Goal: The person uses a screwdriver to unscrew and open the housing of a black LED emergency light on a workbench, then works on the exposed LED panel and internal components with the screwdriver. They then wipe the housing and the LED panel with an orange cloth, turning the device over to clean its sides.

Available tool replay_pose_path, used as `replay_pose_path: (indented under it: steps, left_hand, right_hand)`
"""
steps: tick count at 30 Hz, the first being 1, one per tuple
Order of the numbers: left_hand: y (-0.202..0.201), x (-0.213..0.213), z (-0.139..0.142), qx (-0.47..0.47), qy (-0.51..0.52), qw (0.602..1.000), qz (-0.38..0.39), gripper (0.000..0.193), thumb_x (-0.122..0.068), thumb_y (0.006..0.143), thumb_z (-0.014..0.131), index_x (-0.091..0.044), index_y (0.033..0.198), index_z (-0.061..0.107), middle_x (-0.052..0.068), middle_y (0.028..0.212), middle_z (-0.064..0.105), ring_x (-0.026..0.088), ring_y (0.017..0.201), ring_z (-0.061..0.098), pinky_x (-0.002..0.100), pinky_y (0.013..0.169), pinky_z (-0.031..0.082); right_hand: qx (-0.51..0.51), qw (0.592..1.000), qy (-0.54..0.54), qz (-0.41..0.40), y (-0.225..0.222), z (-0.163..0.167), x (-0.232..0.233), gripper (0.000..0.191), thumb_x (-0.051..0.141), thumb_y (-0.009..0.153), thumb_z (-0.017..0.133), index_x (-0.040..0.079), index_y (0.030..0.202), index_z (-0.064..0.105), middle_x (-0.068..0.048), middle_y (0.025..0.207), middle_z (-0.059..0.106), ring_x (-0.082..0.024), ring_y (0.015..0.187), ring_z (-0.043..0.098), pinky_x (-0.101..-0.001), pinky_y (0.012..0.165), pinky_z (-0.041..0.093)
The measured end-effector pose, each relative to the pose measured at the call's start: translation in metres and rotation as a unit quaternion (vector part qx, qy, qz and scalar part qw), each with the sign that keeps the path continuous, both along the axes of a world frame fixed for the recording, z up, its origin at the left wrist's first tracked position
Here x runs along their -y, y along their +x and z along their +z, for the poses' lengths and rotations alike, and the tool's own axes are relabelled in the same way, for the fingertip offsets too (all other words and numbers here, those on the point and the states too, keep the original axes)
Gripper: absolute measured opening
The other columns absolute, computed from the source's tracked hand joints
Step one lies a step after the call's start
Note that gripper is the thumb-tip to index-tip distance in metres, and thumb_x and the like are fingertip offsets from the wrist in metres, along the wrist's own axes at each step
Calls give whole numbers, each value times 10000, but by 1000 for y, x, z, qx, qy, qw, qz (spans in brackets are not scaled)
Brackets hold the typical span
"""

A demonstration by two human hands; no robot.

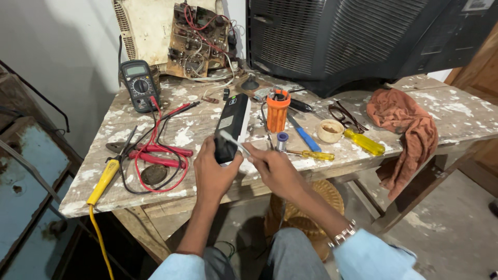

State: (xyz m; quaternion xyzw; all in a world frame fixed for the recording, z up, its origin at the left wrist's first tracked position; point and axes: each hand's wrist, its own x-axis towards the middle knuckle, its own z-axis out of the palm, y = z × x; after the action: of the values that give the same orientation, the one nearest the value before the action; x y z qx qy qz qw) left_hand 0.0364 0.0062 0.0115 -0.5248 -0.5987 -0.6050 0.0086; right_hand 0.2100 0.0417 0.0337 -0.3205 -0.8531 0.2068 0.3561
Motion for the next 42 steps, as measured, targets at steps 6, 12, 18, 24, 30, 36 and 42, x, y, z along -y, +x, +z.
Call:
replay_pose_path:
  steps: [6,12,18,24,30,36,42]
  left_hand:
    - [-5,-4,-1,-61,-69,996,-10,781,-338,723,808,126,1290,537,326,1173,659,458,1056,672,473,911,547]
    - [-3,-6,-14,-108,-42,993,1,906,-334,689,828,135,1381,481,358,1376,546,484,1177,597,486,992,503]
    - [5,0,-8,-74,-69,995,4,965,-303,619,847,86,1412,459,315,1296,613,472,1091,652,479,923,546]
    - [9,7,1,-42,-130,990,15,1186,-324,605,870,137,1519,272,337,1189,623,473,1009,661,473,875,553]
    - [11,5,1,-51,-130,990,32,1159,-366,616,858,130,1505,304,326,1196,635,468,991,676,474,864,563]
    - [10,3,-8,-83,-91,992,34,1079,-361,616,875,145,1437,390,350,1263,604,483,1038,663,487,880,562]
    - [9,2,-7,-69,-88,994,12,1095,-371,611,865,130,1450,371,341,1255,613,488,1043,661,494,886,561]
  right_hand:
    - [-7,999,30,-17,11,14,2,449,83,971,572,152,1413,606,-278,891,649,-418,775,658,-406,606,528]
    - [37,991,-3,-127,-16,15,-40,415,84,974,515,141,1368,631,-267,907,688,-433,874,706,-500,724,513]
    - [49,997,32,-42,-25,24,-34,346,140,989,570,87,1322,647,-312,962,634,-458,907,694,-500,732,542]
    - [160,986,-25,-49,-3,39,3,373,187,969,569,183,1330,661,-295,851,662,-431,834,712,-498,737,546]
    - [200,970,77,-117,-16,44,-31,282,144,989,554,102,1236,683,-261,868,698,-432,873,697,-554,740,529]
    - [259,947,80,-173,-45,35,-53,261,205,1001,550,48,1177,661,-203,924,722,-399,882,726,-519,754,580]
    - [201,968,117,-91,-25,33,-17,303,170,997,517,74,1252,649,-234,882,719,-422,860,706,-548,747,543]
